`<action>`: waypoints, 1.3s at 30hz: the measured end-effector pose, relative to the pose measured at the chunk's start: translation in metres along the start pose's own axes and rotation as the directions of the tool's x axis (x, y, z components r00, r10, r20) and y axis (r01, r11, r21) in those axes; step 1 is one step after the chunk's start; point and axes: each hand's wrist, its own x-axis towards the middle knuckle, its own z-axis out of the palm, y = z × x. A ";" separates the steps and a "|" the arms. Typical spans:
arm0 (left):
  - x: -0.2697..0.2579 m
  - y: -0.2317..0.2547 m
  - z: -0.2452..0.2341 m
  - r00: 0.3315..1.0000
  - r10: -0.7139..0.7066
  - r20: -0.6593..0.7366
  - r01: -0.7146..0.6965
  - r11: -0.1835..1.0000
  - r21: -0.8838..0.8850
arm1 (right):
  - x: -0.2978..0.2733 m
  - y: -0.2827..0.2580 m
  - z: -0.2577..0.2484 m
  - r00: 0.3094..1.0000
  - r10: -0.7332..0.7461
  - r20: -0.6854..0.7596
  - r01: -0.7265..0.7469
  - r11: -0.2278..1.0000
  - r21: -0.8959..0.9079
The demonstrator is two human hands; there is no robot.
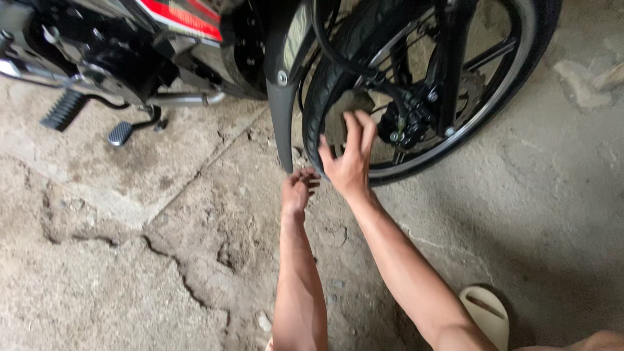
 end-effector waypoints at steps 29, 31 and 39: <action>-0.003 -0.011 0.018 0.991 0.011 -0.136 -0.028 0.991 -0.128 | 0.021 0.007 0.016 0.991 0.125 -0.049 -0.123 0.991 0.052; 0.000 -0.006 0.022 0.991 0.030 -0.133 -0.043 0.994 -0.098 | 0.054 0.020 0.024 0.982 0.151 -0.115 -0.154 0.988 -0.023; -0.016 0.031 0.016 0.988 -0.013 -0.154 0.013 1.000 -0.004 | 0.005 -0.002 -0.002 0.947 0.319 0.032 -0.298 0.914 -0.276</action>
